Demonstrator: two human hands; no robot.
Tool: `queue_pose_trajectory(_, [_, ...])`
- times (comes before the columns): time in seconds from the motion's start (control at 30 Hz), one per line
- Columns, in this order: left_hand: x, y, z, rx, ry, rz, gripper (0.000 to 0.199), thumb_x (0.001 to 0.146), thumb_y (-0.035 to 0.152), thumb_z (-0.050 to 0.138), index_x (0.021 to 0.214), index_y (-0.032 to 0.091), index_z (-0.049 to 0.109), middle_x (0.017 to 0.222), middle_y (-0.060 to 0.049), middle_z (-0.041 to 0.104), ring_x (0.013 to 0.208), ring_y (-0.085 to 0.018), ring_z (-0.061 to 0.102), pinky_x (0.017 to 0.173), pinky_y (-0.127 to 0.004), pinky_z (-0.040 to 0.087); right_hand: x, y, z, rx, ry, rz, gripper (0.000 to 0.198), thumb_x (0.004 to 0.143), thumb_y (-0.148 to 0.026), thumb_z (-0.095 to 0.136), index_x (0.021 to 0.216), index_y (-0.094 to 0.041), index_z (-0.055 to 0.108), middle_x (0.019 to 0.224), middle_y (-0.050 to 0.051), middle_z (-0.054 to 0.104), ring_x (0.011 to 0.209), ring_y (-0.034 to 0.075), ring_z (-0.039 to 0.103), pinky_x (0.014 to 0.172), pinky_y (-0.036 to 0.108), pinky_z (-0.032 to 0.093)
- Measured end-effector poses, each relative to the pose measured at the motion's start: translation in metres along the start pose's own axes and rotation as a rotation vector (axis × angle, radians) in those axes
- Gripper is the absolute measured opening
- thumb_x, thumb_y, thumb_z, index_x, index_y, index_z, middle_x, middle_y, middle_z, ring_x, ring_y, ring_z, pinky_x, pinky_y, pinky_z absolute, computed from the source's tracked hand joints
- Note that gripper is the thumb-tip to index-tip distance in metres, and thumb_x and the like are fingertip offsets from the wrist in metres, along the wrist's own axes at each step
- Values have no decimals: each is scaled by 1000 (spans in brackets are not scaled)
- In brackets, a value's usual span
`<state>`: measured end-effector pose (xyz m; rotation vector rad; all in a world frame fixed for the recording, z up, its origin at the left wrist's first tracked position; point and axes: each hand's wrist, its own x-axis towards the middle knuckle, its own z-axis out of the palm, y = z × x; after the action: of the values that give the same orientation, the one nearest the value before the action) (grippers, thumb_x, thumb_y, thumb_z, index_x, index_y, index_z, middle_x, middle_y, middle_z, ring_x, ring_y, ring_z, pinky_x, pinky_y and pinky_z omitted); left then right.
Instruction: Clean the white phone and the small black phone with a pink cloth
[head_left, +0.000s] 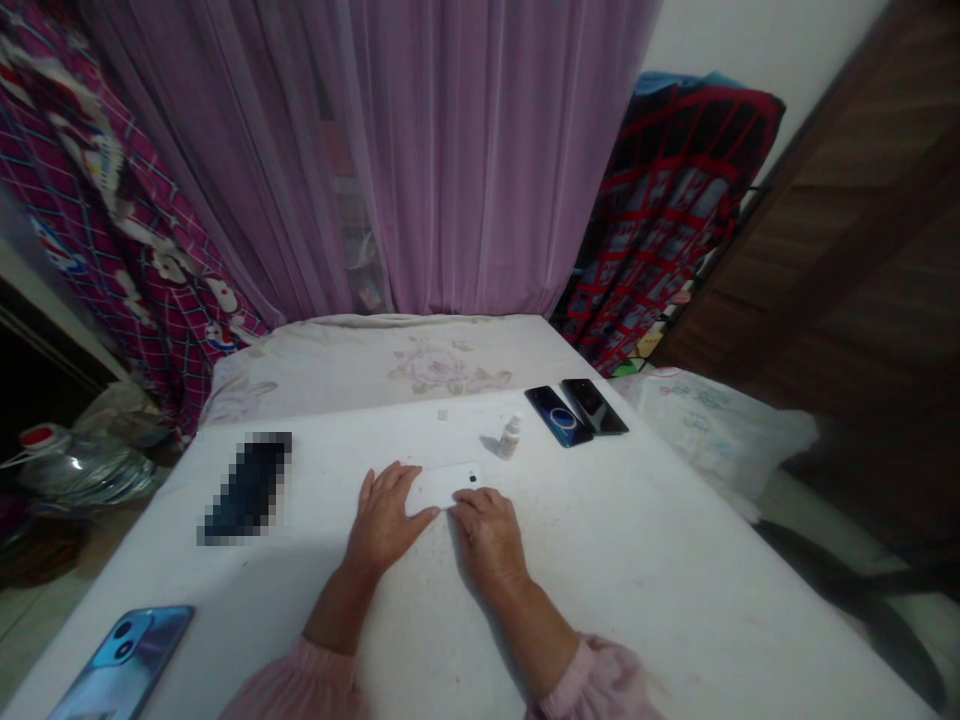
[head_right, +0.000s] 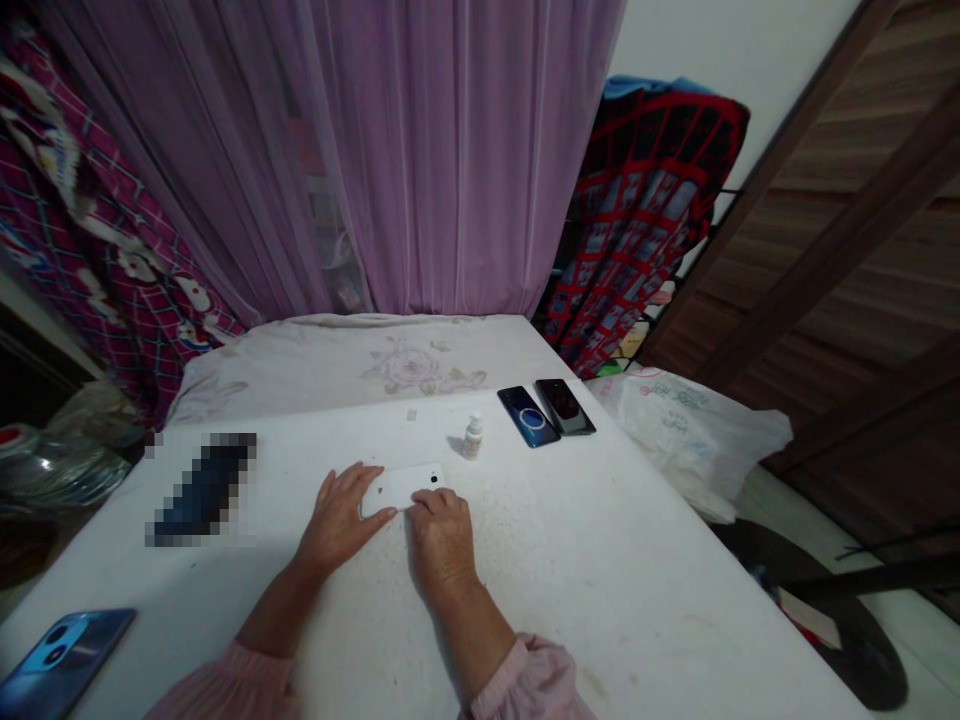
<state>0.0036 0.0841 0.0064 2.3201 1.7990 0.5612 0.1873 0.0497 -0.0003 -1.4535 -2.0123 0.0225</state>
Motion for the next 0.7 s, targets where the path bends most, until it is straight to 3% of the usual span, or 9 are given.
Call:
queue_pose_trajectory(0.27, [0, 2, -2, 4, -21, -14, 54, 82, 39, 67, 131, 20, 55, 135, -11, 60, 135, -31, 45, 118, -55, 21, 2, 31, -4, 44, 89, 112, 23, 84, -10, 56, 92, -21, 74, 103, 6, 73, 89, 20, 65, 80, 31, 48])
queue_pose_trajectory(0.47, [0, 3, -2, 6, -15, -24, 54, 82, 39, 67, 131, 20, 55, 135, -11, 60, 135, -31, 45, 118, -55, 20, 4, 29, -6, 56, 112, 215, 35, 80, -10, 54, 113, -16, 65, 107, 10, 69, 91, 22, 65, 80, 32, 50])
queue_pose_trajectory(0.7, [0, -1, 2, -5, 17, -7, 51, 82, 40, 66, 130, 23, 56, 134, -9, 61, 133, -30, 46, 117, -55, 22, 6, 28, -14, -33, 99, 224, 9, 84, -18, 59, 84, -18, 69, 82, 7, 66, 77, 22, 59, 72, 32, 45])
